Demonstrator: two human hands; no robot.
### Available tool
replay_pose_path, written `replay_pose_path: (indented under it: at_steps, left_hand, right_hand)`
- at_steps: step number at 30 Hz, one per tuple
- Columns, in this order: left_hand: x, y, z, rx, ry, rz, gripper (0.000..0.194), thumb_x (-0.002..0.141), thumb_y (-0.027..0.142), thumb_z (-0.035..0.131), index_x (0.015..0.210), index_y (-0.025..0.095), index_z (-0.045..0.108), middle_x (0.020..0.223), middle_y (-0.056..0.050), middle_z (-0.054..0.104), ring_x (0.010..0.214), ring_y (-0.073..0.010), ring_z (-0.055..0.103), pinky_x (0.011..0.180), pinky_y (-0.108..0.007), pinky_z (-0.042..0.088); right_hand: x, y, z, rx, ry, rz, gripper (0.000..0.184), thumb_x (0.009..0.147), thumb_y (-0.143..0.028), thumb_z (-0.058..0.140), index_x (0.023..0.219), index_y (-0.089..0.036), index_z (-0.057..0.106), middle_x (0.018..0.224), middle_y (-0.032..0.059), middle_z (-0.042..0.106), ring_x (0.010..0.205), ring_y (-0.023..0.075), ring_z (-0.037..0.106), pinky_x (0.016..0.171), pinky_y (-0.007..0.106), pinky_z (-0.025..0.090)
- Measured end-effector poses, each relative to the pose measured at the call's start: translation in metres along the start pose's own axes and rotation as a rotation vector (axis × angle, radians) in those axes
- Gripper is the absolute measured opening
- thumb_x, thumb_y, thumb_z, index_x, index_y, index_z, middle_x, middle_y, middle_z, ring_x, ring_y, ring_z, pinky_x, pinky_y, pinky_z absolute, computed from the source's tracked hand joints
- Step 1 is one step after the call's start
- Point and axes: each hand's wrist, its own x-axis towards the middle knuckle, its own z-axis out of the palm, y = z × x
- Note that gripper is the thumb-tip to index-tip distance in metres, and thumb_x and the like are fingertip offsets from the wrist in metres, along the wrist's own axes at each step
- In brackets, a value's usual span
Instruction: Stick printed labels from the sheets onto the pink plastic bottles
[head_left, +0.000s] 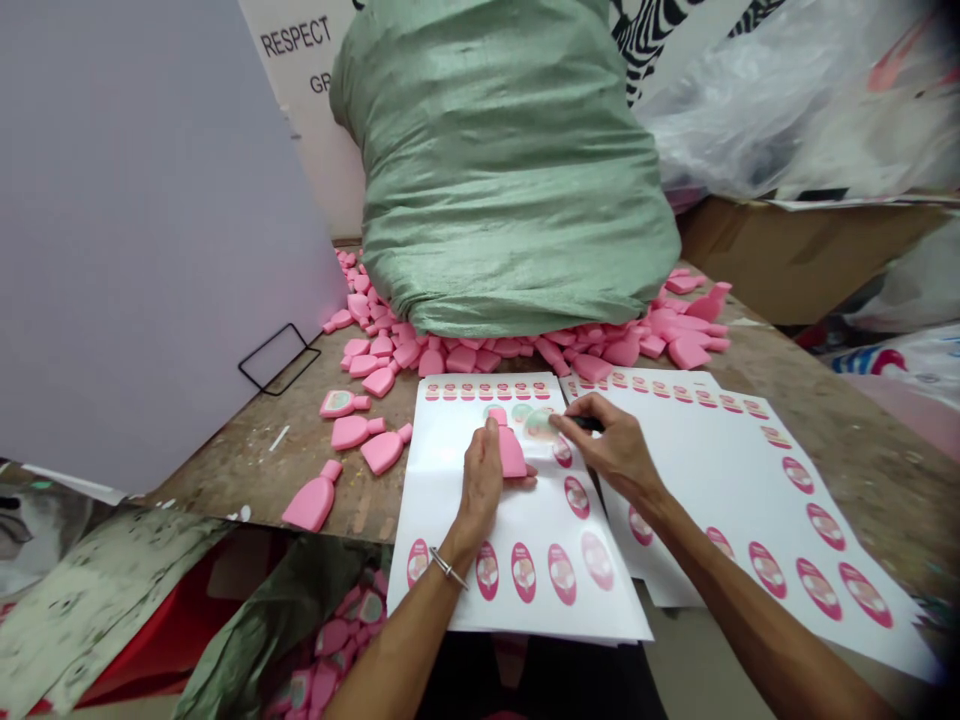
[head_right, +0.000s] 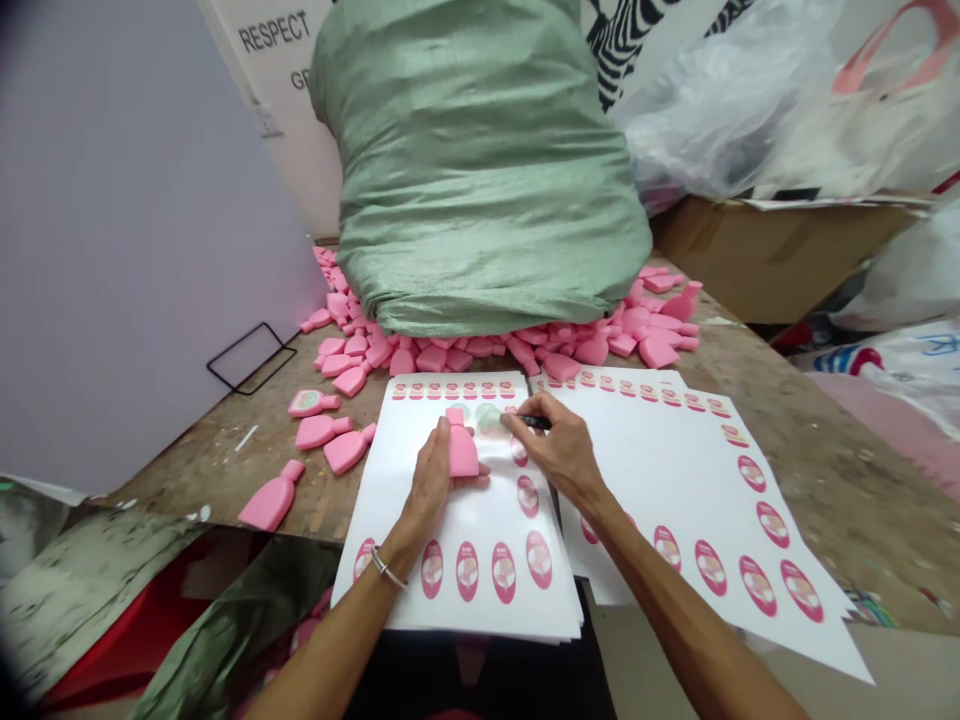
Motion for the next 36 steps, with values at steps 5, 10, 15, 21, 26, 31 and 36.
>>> replay_pose_path:
  at_steps: [5, 10, 15, 21, 26, 31, 36]
  left_hand:
    - [-0.013, 0.012, -0.001, -0.203, -0.078, -0.021, 0.065, 0.087, 0.067, 0.038, 0.103, 0.008, 0.06, 0.079, -0.012, 0.069, 0.065, -0.0214, 0.07, 0.057, -0.031, 0.058]
    - [-0.027, 0.024, -0.001, -0.301, -0.128, -0.066, 0.059, 0.091, 0.059, 0.038, 0.109, 0.008, 0.063, 0.085, -0.012, 0.072, 0.069, -0.022, 0.071, 0.064, -0.034, 0.059]
    - [-0.032, 0.028, -0.002, -0.335, -0.142, -0.084, 0.058, 0.093, 0.057, 0.036, 0.11, 0.009, 0.064, 0.086, -0.012, 0.072, 0.072, -0.0228, 0.071, 0.067, -0.037, 0.06]
    - [-0.034, 0.032, -0.003, -0.338, -0.147, -0.107, 0.057, 0.094, 0.055, 0.034, 0.108, 0.009, 0.064, 0.086, -0.013, 0.072, 0.073, -0.0233, 0.071, 0.068, -0.038, 0.06]
    - [-0.031, 0.029, -0.005, -0.339, -0.15, -0.1, 0.059, 0.092, 0.059, 0.036, 0.105, 0.009, 0.065, 0.086, -0.013, 0.072, 0.077, -0.0249, 0.071, 0.068, -0.04, 0.06]
    - [-0.035, 0.036, -0.008, -0.293, -0.255, -0.043, 0.05, 0.084, 0.055, 0.056, 0.105, 0.011, 0.064, 0.092, -0.012, 0.07, 0.084, -0.0242, 0.069, 0.074, -0.04, 0.059]
    - [-0.039, 0.04, -0.018, -0.218, -0.369, -0.037, 0.044, 0.07, 0.028, 0.076, 0.108, 0.013, 0.059, 0.097, -0.008, 0.065, 0.085, -0.0205, 0.067, 0.076, -0.035, 0.059]
  right_hand:
    - [-0.012, -0.037, -0.01, 0.166, -0.103, 0.076, 0.028, 0.079, -0.047, 0.065, 0.083, -0.019, 0.068, 0.07, 0.0009, 0.065, 0.062, 0.0136, 0.057, 0.057, 0.026, 0.045]
    - [-0.024, -0.058, -0.001, 0.217, -0.179, 0.041, 0.028, 0.08, -0.044, 0.063, 0.089, -0.02, 0.075, 0.087, 0.0048, 0.073, 0.076, 0.0191, 0.066, 0.067, 0.03, 0.051]
    - [-0.027, -0.062, 0.0, 0.199, -0.177, -0.01, 0.025, 0.081, -0.042, 0.064, 0.086, -0.021, 0.075, 0.083, 0.0043, 0.073, 0.072, 0.0187, 0.066, 0.065, 0.031, 0.052]
    - [-0.028, -0.065, -0.001, 0.158, -0.16, -0.061, 0.024, 0.081, -0.042, 0.064, 0.088, -0.021, 0.075, 0.083, 0.0051, 0.072, 0.075, 0.0194, 0.066, 0.068, 0.033, 0.052]
    - [-0.029, -0.065, 0.001, 0.107, -0.145, -0.108, 0.024, 0.083, -0.042, 0.062, 0.09, -0.023, 0.074, 0.083, 0.0051, 0.072, 0.075, 0.0195, 0.064, 0.07, 0.035, 0.052]
    - [-0.029, -0.061, 0.003, -0.061, -0.099, -0.221, 0.025, 0.087, -0.042, 0.057, 0.096, -0.023, 0.072, 0.08, 0.0059, 0.071, 0.071, 0.0195, 0.06, 0.072, 0.037, 0.049]
    - [-0.022, -0.056, -0.001, -0.342, -0.006, -0.256, 0.036, 0.082, -0.052, 0.06, 0.095, -0.02, 0.071, 0.081, 0.0098, 0.071, 0.077, 0.0246, 0.062, 0.074, 0.039, 0.044]
